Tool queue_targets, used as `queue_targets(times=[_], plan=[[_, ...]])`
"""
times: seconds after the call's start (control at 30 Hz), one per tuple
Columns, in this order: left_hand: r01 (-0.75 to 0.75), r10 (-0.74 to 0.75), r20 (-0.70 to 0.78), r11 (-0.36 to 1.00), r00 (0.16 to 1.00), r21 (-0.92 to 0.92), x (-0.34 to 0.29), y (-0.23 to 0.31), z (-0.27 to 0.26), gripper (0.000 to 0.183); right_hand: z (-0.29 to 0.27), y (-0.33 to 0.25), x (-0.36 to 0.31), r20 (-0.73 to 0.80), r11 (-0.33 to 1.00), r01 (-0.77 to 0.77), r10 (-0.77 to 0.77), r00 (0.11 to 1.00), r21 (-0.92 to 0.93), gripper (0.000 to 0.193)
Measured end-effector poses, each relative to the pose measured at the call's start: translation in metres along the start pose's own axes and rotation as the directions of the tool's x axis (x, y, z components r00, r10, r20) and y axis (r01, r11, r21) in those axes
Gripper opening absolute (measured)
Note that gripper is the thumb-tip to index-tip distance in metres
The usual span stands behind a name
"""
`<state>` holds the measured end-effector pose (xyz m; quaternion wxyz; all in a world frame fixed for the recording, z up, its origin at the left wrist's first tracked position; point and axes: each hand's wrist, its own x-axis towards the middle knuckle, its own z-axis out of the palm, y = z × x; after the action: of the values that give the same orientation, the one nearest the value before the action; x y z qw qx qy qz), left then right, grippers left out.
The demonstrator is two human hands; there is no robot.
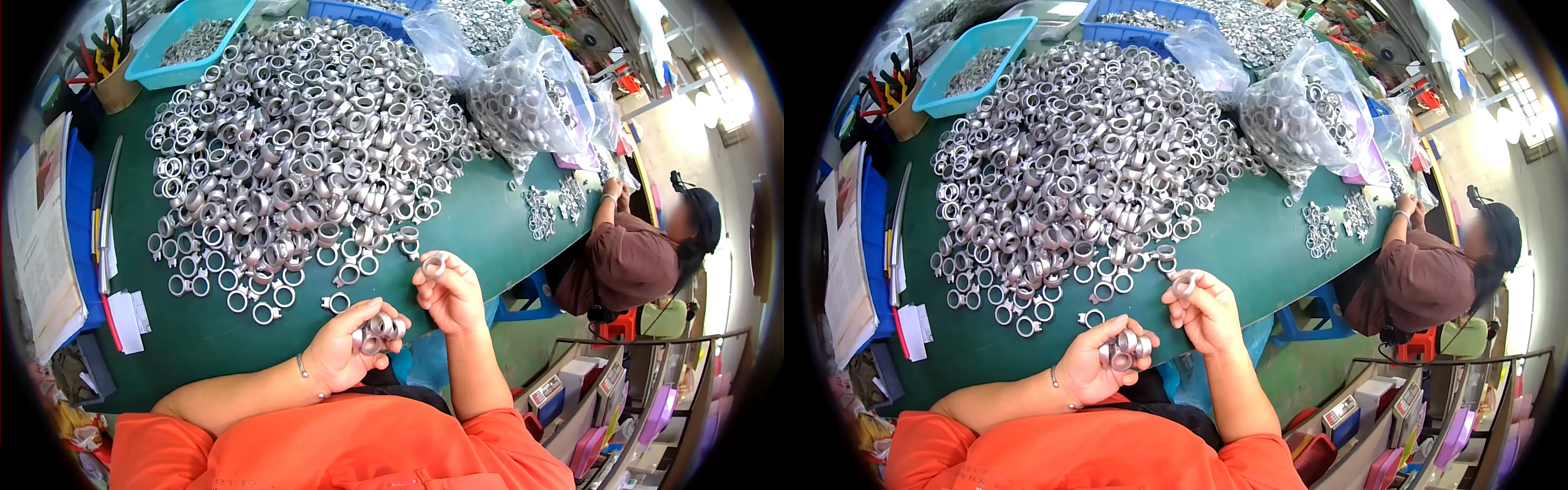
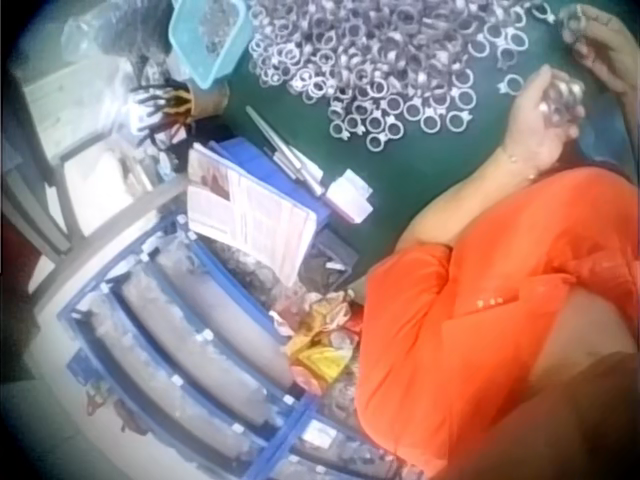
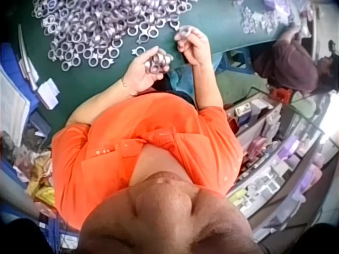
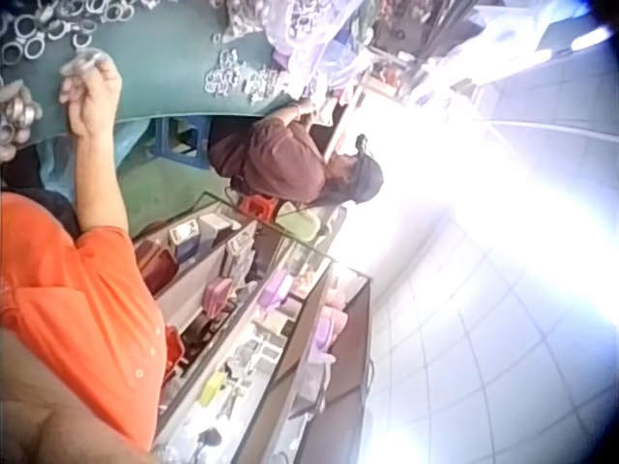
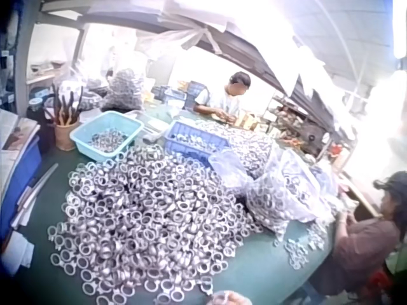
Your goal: The person picks up metal ring components from a pile on a table, turns each piece by hand, and places them onto the work surface.
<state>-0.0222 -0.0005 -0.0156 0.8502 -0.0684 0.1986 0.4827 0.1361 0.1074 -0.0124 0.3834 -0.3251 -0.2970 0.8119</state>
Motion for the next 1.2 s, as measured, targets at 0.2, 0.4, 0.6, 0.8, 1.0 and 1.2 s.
queue_targets(times=[0.2,0.4,0.6,0.8,1.0,1.2], plan=[[-0.003,0.003,0.031,1.000,0.999,-0.018,-0.001,0.000,-0.003,0.029,0.013,-0.009,0.007,0.071,0.994,0.108,-0.110,0.991,0.032,0.022],[-0.007,0.007,0.043,1.000,0.999,-0.005,0.000,-0.001,-0.002,0.029,0.030,0.000,0.028,0.395,-0.240,0.315,-0.502,0.769,-0.918,0.016],[-0.003,0.003,0.020,1.000,1.000,0.005,0.000,-0.001,-0.002,0.028,0.013,-0.003,0.017,0.206,0.127,0.303,-0.488,0.848,-0.944,0.016],[0.004,-0.005,0.031,1.000,1.000,0.031,-0.001,0.001,0.000,0.027,0.001,0.003,0.002,0.288,0.450,0.553,-0.531,0.797,-0.701,0.015],[-0.016,0.016,0.008,1.000,1.000,0.022,0.000,-0.001,-0.001,0.028,0.001,0.009,-0.005,0.256,0.581,0.614,-0.581,0.772,-0.534,0.044],[-0.019,0.019,0.016,1.000,1.000,0.024,0.000,-0.001,-0.001,0.029,-0.002,0.009,-0.004,0.256,0.356,0.484,-0.528,0.810,-0.799,0.047]])
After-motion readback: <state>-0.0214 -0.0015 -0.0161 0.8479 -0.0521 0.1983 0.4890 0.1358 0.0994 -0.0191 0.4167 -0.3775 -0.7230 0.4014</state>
